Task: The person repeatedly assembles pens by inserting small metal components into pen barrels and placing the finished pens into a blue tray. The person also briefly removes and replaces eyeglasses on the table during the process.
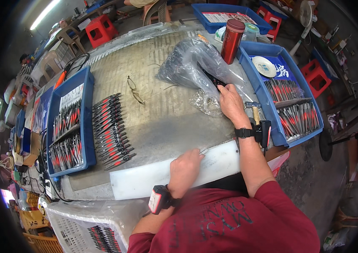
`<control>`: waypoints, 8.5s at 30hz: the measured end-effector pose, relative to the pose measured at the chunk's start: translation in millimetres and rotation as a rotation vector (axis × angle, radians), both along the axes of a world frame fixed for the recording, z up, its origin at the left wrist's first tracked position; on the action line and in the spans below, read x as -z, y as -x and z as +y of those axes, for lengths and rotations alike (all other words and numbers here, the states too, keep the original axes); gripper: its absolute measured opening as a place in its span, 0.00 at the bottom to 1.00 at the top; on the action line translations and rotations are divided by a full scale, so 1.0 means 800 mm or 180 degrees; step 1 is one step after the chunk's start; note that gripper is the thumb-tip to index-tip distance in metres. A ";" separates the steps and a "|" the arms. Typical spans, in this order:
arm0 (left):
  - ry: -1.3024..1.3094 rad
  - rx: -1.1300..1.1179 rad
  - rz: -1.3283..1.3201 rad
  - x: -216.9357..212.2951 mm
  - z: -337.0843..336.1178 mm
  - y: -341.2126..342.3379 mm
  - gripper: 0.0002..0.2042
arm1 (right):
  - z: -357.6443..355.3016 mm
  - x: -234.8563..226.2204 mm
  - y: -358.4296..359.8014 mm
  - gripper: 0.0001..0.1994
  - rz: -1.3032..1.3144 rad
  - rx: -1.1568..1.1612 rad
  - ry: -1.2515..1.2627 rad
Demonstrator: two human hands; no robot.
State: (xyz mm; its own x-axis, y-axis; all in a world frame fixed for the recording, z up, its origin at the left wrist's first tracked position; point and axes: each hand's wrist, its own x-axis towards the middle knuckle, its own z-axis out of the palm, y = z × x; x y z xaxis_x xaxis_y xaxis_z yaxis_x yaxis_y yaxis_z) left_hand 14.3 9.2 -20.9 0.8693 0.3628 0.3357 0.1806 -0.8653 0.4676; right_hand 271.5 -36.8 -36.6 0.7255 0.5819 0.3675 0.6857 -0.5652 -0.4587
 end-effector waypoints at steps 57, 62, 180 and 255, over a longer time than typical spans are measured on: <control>-0.0234 0.0358 -0.0627 -0.062 -0.002 0.021 0.10 | -0.121 -0.069 0.155 0.08 0.3369 -0.1339 -0.2017; -0.0234 0.0348 -0.0621 -0.060 -0.001 0.022 0.10 | -0.124 -0.067 0.155 0.09 0.3448 -0.1569 -0.2086; -0.0149 0.0347 -0.0101 0.002 0.026 0.010 0.07 | -0.042 -0.013 0.047 0.08 0.0547 -0.0638 -0.0810; 0.0013 0.0372 -0.0170 0.001 0.026 0.011 0.08 | -0.011 0.011 0.037 0.04 -0.0484 -0.0257 -0.0233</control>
